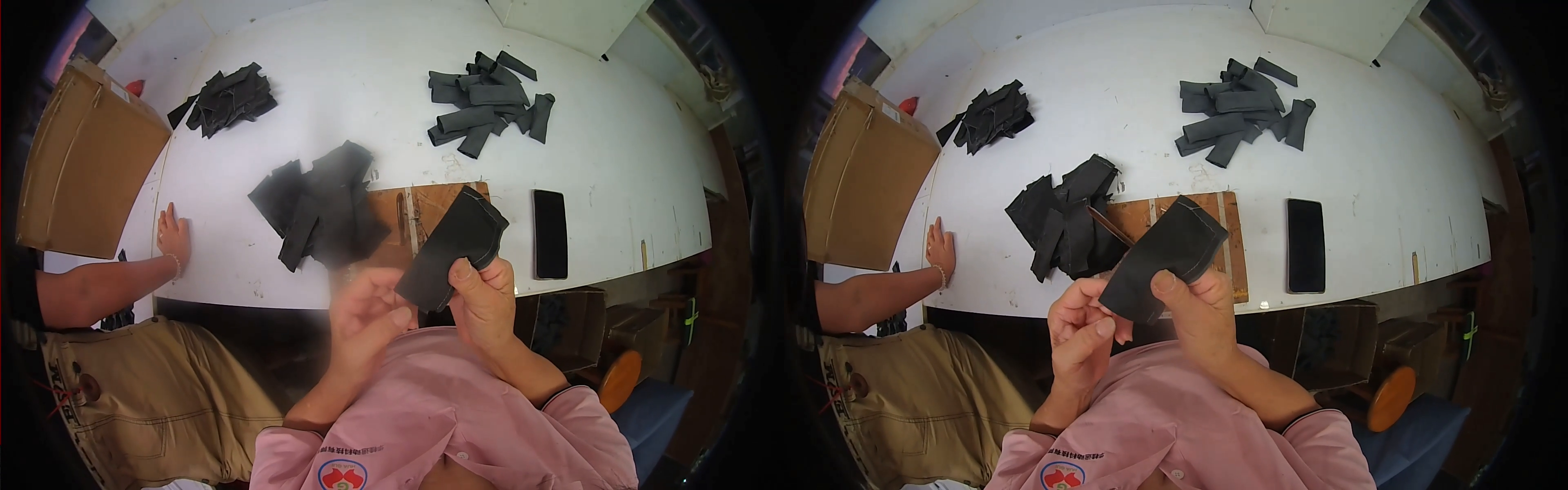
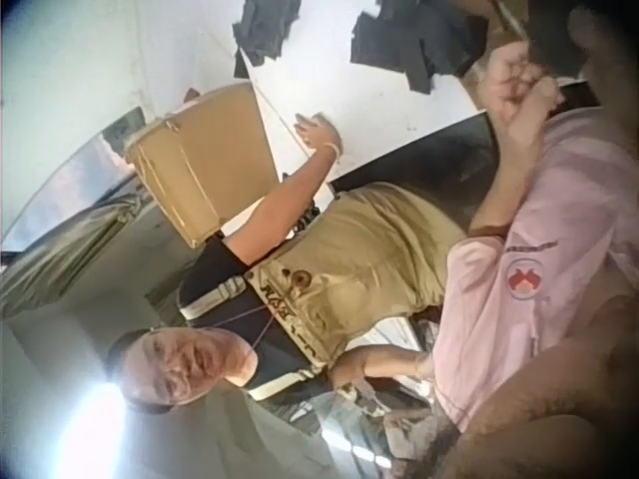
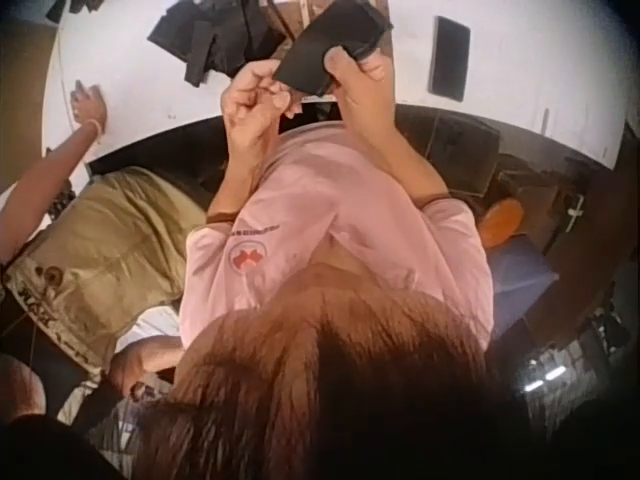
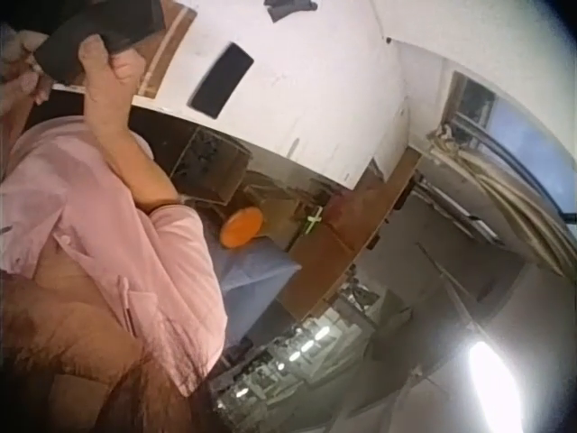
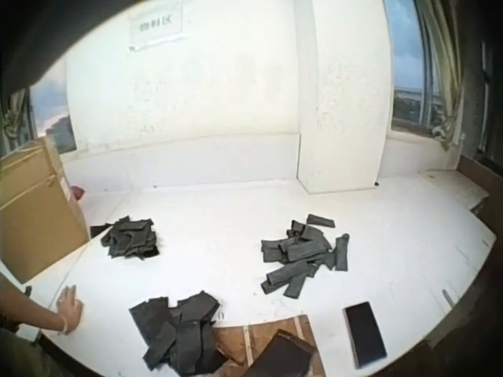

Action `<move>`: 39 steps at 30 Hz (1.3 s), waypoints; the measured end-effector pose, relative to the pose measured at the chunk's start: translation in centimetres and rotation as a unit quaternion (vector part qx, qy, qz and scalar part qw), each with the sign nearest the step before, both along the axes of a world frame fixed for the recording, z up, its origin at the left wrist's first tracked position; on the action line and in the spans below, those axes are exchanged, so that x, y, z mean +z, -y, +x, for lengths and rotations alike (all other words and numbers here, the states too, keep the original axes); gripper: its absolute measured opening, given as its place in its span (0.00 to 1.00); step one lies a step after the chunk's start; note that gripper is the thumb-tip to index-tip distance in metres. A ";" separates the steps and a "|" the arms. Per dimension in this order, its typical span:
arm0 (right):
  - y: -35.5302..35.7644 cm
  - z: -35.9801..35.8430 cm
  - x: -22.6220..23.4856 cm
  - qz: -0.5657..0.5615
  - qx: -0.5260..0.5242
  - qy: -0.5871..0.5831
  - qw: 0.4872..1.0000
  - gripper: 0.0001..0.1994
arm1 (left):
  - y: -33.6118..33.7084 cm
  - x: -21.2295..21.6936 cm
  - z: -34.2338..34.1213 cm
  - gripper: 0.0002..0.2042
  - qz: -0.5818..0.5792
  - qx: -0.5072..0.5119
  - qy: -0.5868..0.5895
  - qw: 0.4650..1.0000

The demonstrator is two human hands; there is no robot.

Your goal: The recorder uses a small pair of snips to trim the edges and stray threads from black synthetic fabric pieces on a workbench.

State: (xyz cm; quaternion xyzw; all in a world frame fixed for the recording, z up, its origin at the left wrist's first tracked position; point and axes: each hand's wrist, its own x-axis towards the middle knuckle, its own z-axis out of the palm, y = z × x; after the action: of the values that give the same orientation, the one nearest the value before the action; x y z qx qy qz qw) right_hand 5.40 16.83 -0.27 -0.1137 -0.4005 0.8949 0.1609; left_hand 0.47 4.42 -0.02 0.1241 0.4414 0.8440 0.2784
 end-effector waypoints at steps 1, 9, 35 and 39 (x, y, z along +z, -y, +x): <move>0.0 0.2 -0.2 0.016 -0.019 0.002 1.000 0.09 | -0.1 0.0 0.1 0.11 -0.016 0.000 0.001 1.000; 0.0 -0.3 -0.7 0.065 -0.053 0.034 0.996 0.10 | -0.4 -0.5 -0.2 0.09 -0.049 0.005 0.012 0.999; 0.0 -0.1 -2.5 0.149 -0.074 0.043 0.985 0.07 | -0.8 -1.7 -0.3 0.07 -0.088 0.007 0.006 0.996; 0.0 0.2 -2.1 0.148 -0.077 0.025 0.986 0.08 | -1.0 -1.8 -0.2 0.07 -0.064 0.007 -0.008 0.998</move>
State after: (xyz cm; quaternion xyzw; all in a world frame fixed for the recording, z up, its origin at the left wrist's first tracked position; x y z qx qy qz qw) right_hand 5.57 16.82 -2.33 -0.1419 -0.5221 0.8076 0.2345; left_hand 0.28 5.38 -1.80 0.1096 0.4978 0.8148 0.2761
